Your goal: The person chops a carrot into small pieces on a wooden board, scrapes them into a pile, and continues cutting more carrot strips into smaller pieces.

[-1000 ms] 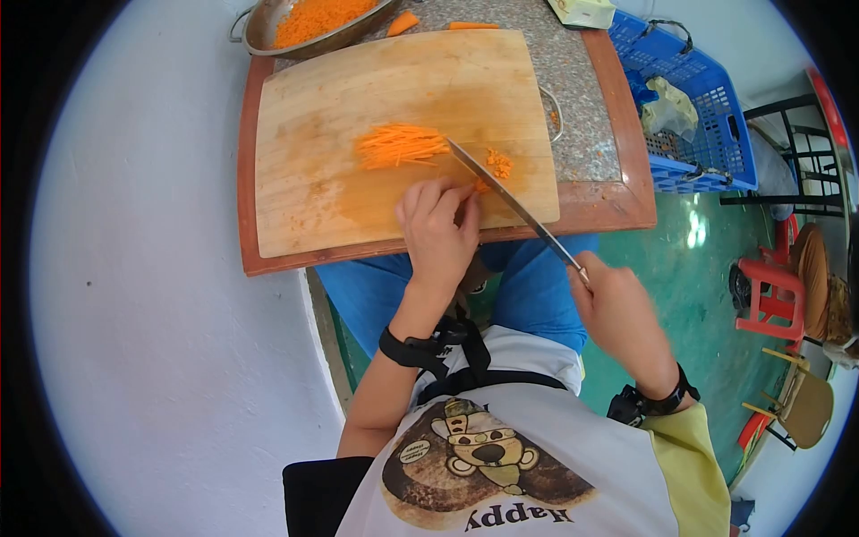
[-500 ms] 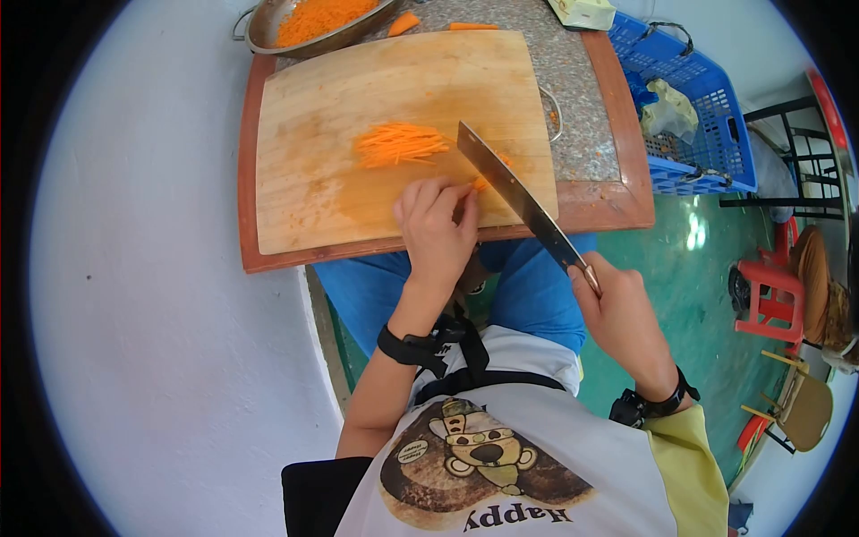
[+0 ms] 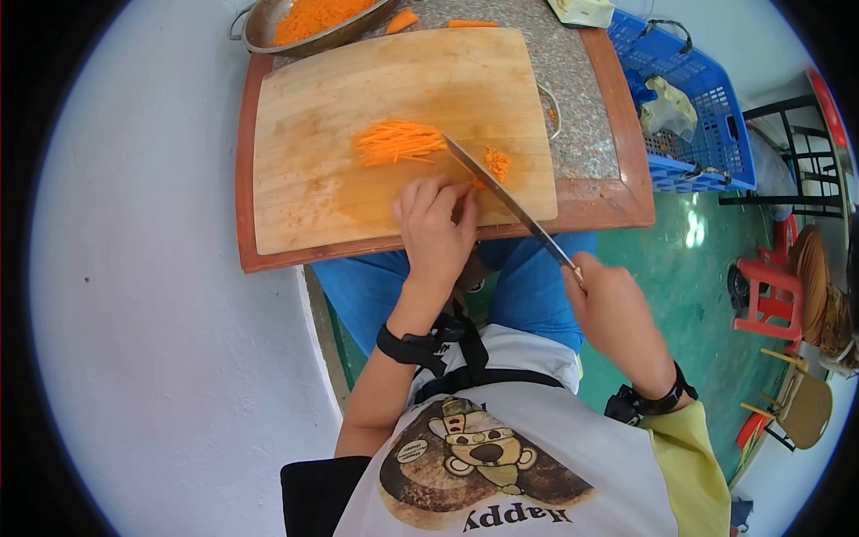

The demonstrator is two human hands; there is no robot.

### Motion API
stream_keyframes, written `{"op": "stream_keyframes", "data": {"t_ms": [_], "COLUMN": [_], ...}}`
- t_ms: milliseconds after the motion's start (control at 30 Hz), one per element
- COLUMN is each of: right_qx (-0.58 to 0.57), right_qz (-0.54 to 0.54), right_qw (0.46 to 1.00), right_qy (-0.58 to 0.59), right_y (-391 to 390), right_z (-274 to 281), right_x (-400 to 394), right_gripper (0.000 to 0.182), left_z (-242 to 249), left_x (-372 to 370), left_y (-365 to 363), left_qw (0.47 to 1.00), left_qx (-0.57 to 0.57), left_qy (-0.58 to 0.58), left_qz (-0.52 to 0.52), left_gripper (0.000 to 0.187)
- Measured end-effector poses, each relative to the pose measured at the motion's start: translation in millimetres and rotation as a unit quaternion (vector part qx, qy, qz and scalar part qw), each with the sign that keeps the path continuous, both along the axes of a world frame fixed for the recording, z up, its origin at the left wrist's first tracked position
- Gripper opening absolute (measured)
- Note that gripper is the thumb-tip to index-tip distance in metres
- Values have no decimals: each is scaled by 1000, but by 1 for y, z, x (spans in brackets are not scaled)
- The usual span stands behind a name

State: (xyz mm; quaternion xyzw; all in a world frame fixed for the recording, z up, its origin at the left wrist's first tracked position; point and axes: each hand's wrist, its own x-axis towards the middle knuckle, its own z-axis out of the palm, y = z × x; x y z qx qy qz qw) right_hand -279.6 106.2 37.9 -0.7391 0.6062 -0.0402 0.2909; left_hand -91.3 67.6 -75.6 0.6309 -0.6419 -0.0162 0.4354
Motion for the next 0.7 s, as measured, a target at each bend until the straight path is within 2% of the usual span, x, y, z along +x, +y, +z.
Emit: {"op": "stream_keyframes", "data": {"t_ms": [67, 333, 700], "right_qx": [-9, -2, 21], "right_qz": [-5, -34, -7], "right_qw": [1000, 997, 999], "right_qy": [16, -65, -44], "right_y": [2, -5, -2], "right_z": [0, 4, 8], "right_x": [-1, -16, -11], "right_gripper": [20, 20, 21], "left_z": [1, -1, 0], "left_x": [-1, -1, 0], "left_y": [0, 1, 1], "left_qw": [1000, 1000, 1000], "left_qx": [-2, -20, -17], "left_qy": [1, 5, 16], "left_qz": [-6, -4, -7], "left_gripper": [10, 10, 10]}}
